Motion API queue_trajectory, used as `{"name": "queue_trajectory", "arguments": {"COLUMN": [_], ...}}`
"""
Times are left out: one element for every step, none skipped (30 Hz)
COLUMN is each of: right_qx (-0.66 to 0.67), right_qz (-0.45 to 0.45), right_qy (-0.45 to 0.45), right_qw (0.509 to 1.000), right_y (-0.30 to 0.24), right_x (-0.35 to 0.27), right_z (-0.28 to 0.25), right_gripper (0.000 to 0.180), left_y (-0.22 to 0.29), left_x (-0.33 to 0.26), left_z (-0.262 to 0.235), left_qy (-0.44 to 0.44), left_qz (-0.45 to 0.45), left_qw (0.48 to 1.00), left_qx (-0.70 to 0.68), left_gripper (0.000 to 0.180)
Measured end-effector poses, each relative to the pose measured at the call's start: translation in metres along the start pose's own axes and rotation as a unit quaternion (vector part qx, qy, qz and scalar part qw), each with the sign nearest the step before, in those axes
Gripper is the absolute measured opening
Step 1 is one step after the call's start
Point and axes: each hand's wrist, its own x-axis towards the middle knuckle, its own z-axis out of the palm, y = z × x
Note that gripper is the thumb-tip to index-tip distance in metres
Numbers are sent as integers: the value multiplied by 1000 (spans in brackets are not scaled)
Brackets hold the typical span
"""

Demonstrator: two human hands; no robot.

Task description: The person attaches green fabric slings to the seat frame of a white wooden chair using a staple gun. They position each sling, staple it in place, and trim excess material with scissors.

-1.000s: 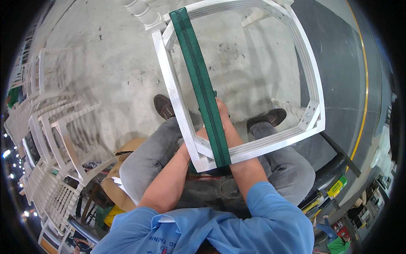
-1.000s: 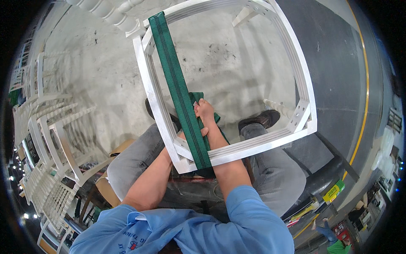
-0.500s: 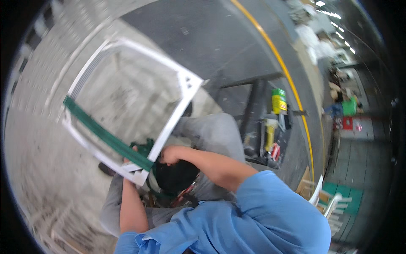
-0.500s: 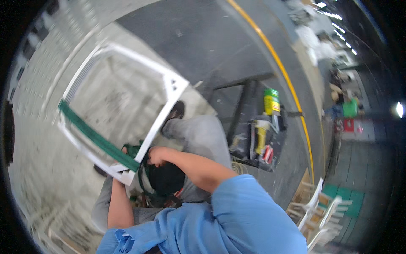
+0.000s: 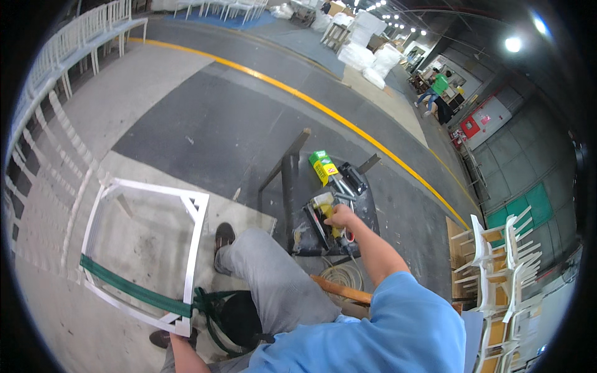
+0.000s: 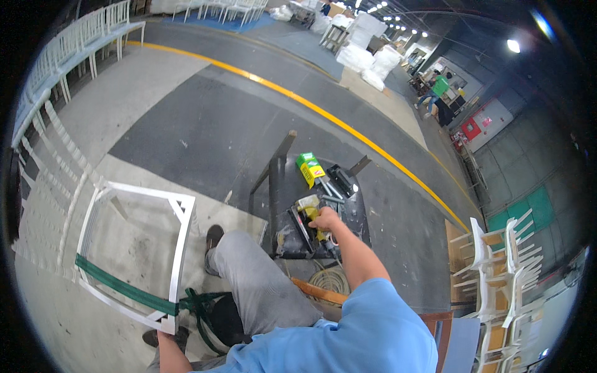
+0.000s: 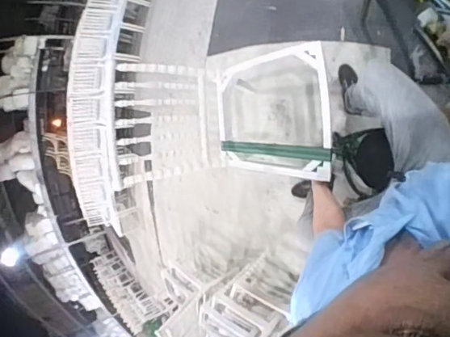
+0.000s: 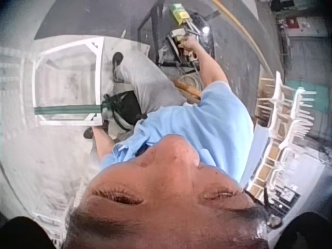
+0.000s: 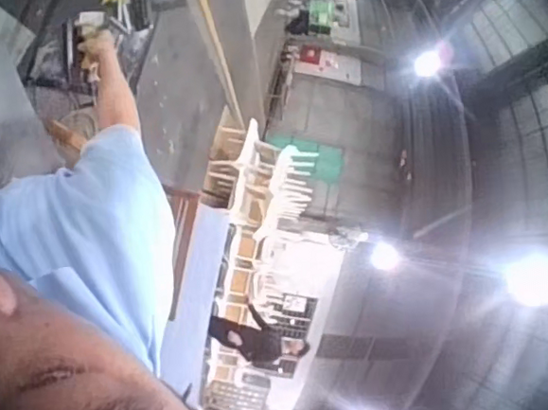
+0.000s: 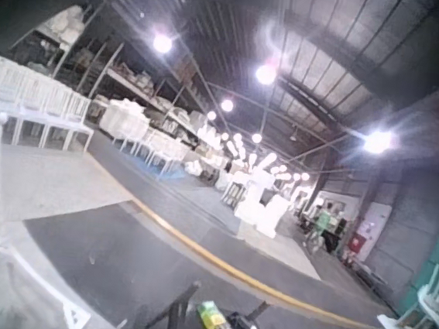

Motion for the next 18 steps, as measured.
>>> {"name": "queue_trajectory", "arguments": {"right_qx": [10, 0, -6, 7, 18, 29, 41, 51, 81, 110, 139, 226, 240, 250, 256, 254, 250, 212], "right_qz": [-7, -20, -18, -22, -22, -48, -75, -101, -136, -174, -216, -272, -273, -271, -273, -294, -313, -227], "right_qy": [8, 27, 31, 29, 29, 61, 89, 118, 131, 142, 151, 102, 51, -1, -62, -95, -132, -73], "right_qw": [1000, 999, 999, 999, 999, 997, 992, 987, 979, 968, 955, 930, 930, 930, 925, 917, 907, 948], "right_y": [-8, -10, -10, -15, -18, -24, -33, -40, -45, -52, -64, -83, -101, -118, -140, -167, -192, -201], "right_x": [4, 4, 1, -4, -11, -21, -32, -44, -57, -72, -87, -105, -120, -133, -148, -172, -196, -218], "right_z": [8, 9, 7, 3, -4, -9, -12, -17, -24, -32, -42, -50, -61, -71, -77, -74, -72, -61], "right_gripper": [71, 73, 69, 70, 71, 72, 73, 75, 75, 76, 76, 75, 73, 71, 69, 67, 65, 56], "left_y": [0, -2, -3, -2, -3, -3, -2, -2, -2, -1, 0, 3, 2, 2, 3, 1, 2, -7], "left_x": [-3, -5, -7, -7, -8, -8, -8, -6, -7, -6, -7, -6, -5, -2, 2, -3, 7, 6], "left_z": [-4, -7, -5, -5, -4, -3, -4, -4, -1, 1, 1, -4, -3, -2, -6, -18, -16, -6], "left_qy": [-2, -8, -15, -21, -27, -35, -41, -44, -50, -56, -59, -56, -61, -70, -76, -74, -87, -106], "left_qz": [4, 3, 1, 3, 2, 5, 8, 12, 8, 10, 15, 22, 26, 28, 36, 37, 44, 28], "left_qw": [1000, 1000, 1000, 1000, 1000, 999, 999, 999, 999, 998, 998, 998, 998, 997, 996, 997, 995, 994], "left_qx": [3, 0, 0, 0, 0, 0, 2, 1, 1, 3, 4, 3, 2, -3, -6, -10, -9, -12], "left_gripper": [22, 22, 22, 22, 22, 21, 21, 21, 21, 21, 21, 21, 21, 20, 20, 20, 20, 20]}}
